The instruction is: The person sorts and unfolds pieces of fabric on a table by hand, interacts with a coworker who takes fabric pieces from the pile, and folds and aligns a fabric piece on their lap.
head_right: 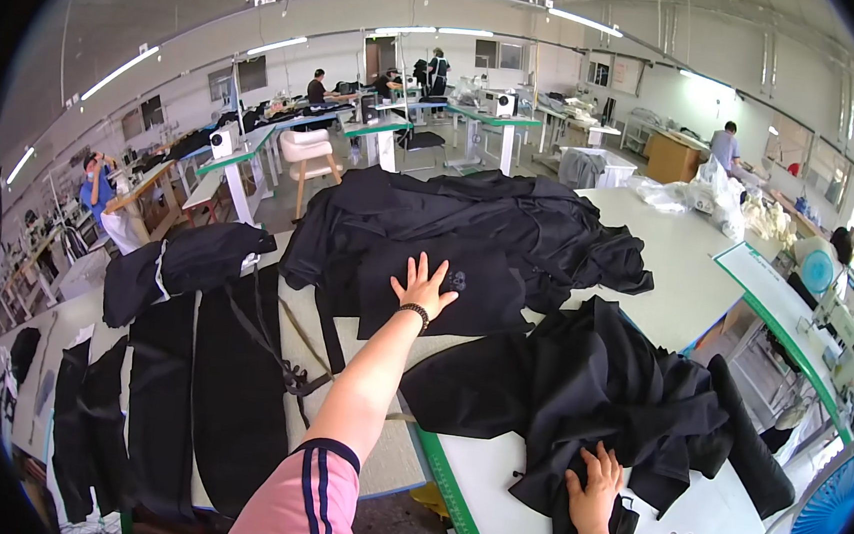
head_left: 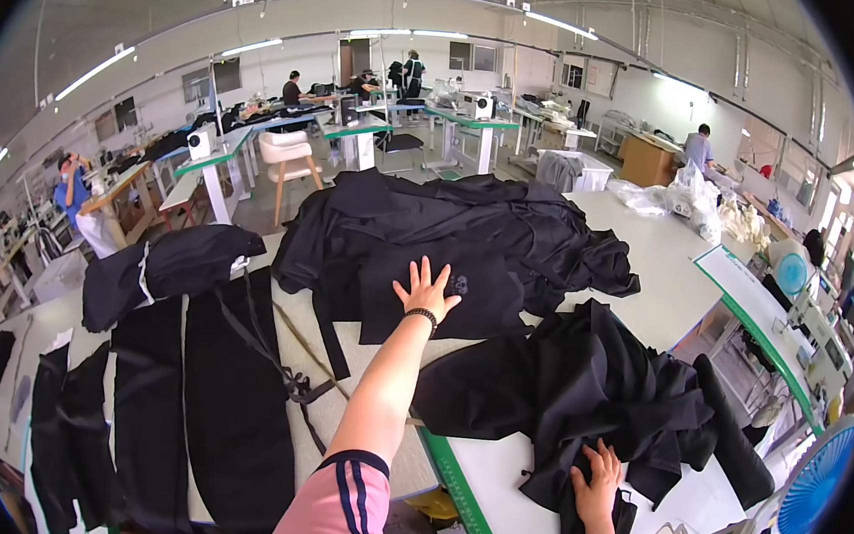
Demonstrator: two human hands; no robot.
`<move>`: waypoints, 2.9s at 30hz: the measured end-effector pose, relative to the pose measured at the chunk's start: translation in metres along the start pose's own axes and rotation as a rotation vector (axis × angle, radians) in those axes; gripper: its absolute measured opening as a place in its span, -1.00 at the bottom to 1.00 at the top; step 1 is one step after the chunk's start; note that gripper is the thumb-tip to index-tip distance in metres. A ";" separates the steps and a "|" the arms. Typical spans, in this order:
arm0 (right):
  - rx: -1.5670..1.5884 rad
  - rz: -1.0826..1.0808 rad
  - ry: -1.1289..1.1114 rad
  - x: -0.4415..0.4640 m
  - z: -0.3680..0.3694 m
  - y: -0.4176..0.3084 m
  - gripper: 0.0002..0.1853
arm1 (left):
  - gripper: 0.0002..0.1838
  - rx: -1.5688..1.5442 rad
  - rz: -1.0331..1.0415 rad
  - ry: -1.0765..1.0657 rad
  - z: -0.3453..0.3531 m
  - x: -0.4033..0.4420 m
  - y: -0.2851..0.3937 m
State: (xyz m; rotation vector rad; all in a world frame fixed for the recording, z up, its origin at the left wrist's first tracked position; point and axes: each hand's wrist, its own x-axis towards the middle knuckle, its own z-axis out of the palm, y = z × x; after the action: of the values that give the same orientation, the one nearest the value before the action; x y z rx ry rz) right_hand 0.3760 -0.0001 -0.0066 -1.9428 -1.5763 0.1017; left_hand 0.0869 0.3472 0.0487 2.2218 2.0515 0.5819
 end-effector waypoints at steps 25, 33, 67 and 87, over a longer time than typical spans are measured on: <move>0.002 0.015 -0.009 0.000 -0.001 -0.001 -0.52 | -0.18 0.175 0.391 -0.421 -0.024 -0.200 -0.089; -0.030 -0.030 0.010 0.000 0.007 0.011 -0.51 | -0.13 0.202 0.323 -0.232 -0.020 -0.208 -0.079; -0.025 -0.014 0.001 0.001 0.008 0.011 -0.52 | -0.32 -0.023 0.315 -0.010 -0.006 -0.207 -0.091; -0.034 -0.054 -0.006 0.001 0.010 0.019 -0.53 | -0.35 -0.016 0.291 -0.029 -0.009 -0.208 -0.088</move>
State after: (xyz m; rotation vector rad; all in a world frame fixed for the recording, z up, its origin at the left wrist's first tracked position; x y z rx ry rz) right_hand 0.3883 0.0036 -0.0239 -1.9258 -1.6427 0.0585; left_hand -0.0078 0.1525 -0.0169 2.5227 1.7143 0.5789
